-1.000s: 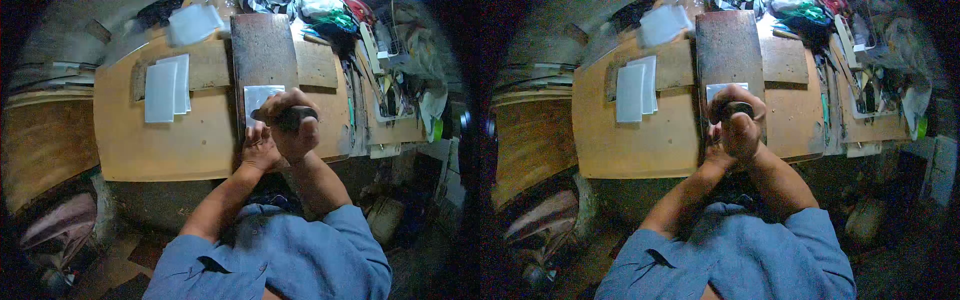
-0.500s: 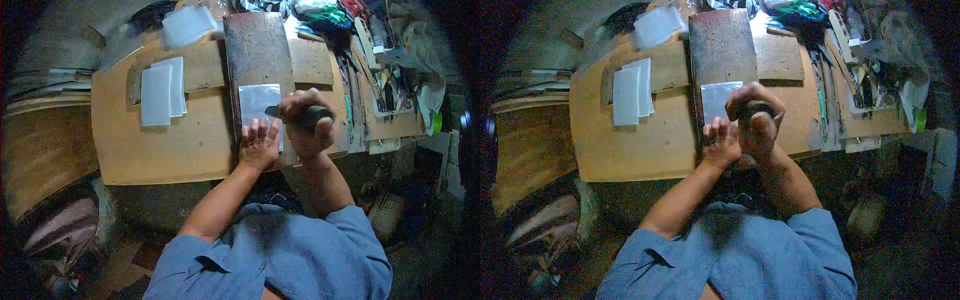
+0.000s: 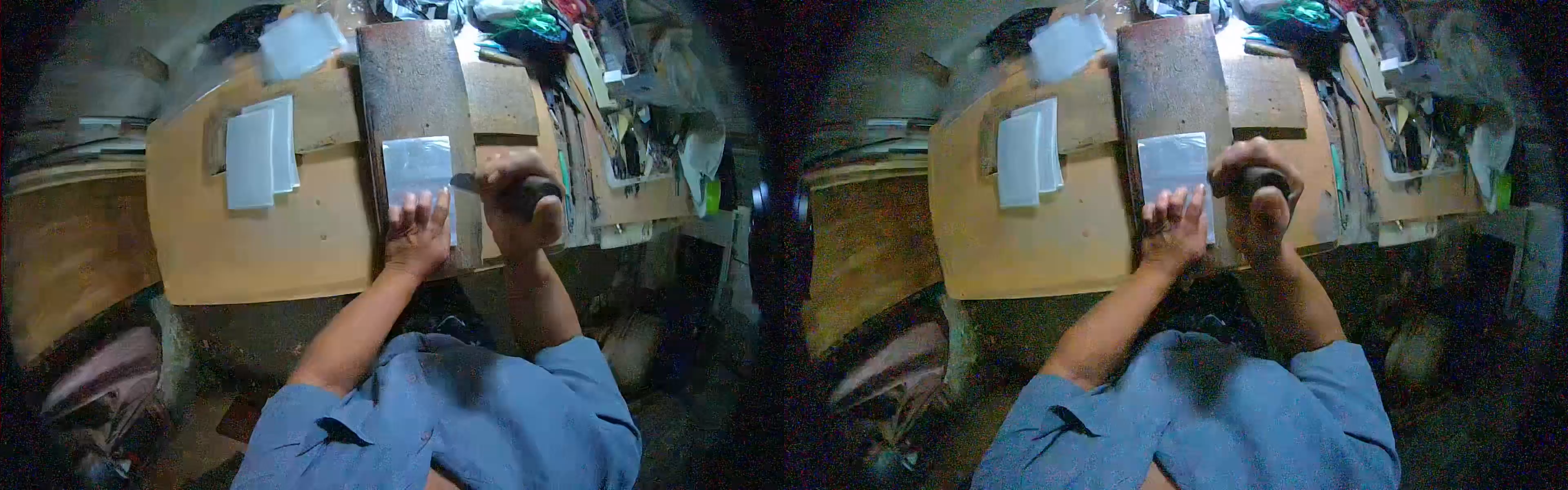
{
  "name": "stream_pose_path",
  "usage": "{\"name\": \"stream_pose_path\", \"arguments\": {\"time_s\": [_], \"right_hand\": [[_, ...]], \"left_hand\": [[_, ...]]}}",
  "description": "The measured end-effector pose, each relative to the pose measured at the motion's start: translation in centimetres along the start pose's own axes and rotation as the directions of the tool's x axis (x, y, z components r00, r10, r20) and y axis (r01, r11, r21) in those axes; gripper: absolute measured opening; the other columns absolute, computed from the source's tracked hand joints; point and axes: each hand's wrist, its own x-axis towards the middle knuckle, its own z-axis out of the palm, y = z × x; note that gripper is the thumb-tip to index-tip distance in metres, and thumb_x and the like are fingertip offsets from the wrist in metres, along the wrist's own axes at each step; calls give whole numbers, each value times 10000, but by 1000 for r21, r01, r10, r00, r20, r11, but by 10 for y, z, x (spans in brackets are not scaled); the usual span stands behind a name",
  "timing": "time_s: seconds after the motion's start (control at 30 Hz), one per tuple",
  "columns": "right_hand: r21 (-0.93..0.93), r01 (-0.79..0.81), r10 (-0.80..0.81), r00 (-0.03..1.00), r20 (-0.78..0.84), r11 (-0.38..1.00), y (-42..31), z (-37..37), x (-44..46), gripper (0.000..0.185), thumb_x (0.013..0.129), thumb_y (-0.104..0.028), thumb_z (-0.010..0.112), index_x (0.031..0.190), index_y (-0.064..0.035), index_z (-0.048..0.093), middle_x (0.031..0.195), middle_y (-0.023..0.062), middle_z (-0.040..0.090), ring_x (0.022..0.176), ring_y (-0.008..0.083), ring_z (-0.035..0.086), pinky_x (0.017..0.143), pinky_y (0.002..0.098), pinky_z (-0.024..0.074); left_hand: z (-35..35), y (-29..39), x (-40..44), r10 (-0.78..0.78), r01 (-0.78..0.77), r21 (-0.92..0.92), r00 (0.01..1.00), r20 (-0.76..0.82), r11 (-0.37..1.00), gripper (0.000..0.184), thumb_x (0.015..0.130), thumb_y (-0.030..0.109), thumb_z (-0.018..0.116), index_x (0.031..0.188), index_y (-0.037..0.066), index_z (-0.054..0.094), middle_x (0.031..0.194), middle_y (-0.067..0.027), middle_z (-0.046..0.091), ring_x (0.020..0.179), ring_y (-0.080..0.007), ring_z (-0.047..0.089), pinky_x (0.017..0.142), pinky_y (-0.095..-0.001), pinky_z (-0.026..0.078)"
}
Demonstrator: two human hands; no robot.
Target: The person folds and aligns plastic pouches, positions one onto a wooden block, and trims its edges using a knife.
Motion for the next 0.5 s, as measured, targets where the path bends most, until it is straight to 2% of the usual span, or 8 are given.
{"name": "stream_pose_path", "arguments": {"time_s": [0.1, 0.17, 0.23, 0.3, 0.37, 0.4, 0.47, 0.5], "right_hand": [[-69, 53, -58, 996, -72, 996, 1, 6, 11, 655, 772, -593, 607, 817, 58, 546, 689, 96, 513, 586, 177, 493, 506, 288, 380], [-101, 65, -72, 995, -68, 993, 0, 15, 9, 668, 770, -614, 596, 789, 51, 542, 669, 94, 503, 578, 173, 491, 506, 281, 379], [-180, 91, -102, 993, -54, 979, 2, 16, 6, 688, 766, -630, 593, 784, 55, 539, 674, 94, 509, 577, 166, 489, 507, 274, 378], [-200, 67, -71, 997, -12, 977, 0, 17, 1, 678, 771, -624, 590, 816, 51, 535, 690, 101, 517, 603, 177, 500, 525, 288, 386], [67, 112, -107, 991, -78, 991, 2, 25, -6, 635, 782, -611, 559, 883, 15, 513, 774, 113, 527, 709, 222, 490, 654, 346, 391], [72, 104, -98, 992, -77, 992, 2, 30, -7, 635, 782, -611, 559, 883, 15, 513, 774, 113, 527, 709, 222, 490, 654, 346, 391], [95, 61, -67, 996, 57, 994, 0, 43, -7, 616, 786, -599, 561, 911, 3, 524, 783, 121, 526, 726, 228, 487, 690, 367, 391], [97, 58, -64, 996, 59, 994, 4, 45, -8, 616, 786, -599, 561, 911, 3, 524, 783, 121, 526, 726, 228, 487, 690, 367, 391]], "left_hand": [[1, -2, 1, 38, -37, 9, 998, -47, 999, 522, 712, 264, 648, 1211, 182, 516, 1098, -62, 463, 1025, -265, 426, 815, -423, 343], [0, -1, -8, 59, -57, 20, 996, -68, 998, 522, 708, 243, 650, 1210, 185, 517, 1095, -62, 463, 1021, -266, 431, 816, -417, 346], [-7, 3, -21, 86, -86, 16, 996, -22, 996, 486, 734, 255, 598, 1207, 183, 512, 1096, -57, 465, 1050, -251, 407, 871, -400, 297], [-5, 4, -24, 58, -58, -29, 998, 25, 998, 493, 713, 244, 596, 1197, 191, 517, 1089, -53, 472, 1046, -247, 414, 853, -399, 298], [0, 4, -23, 59, -59, 10, 997, -49, 998, 507, 690, 236, 600, 1190, 197, 517, 1086, -57, 469, 1054, -252, 412, 841, -404, 297], [0, 3, -24, 51, -51, 13, 998, -45, 999, 507, 690, 236, 600, 1190, 197, 517, 1086, -57, 469, 1054, -252, 412, 841, -404, 297], [1, 1, -27, 62, -62, -57, 998, -11, 996, 472, 702, 266, 585, 1165, 187, 536, 1073, -61, 471, 1060, -257, 411, 843, -418, 294], [6, 1, -31, 58, -59, -56, 998, -11, 997, 472, 702, 266, 585, 1165, 187, 536, 1073, -61, 471, 1060, -257, 411, 843, -418, 294]]}}
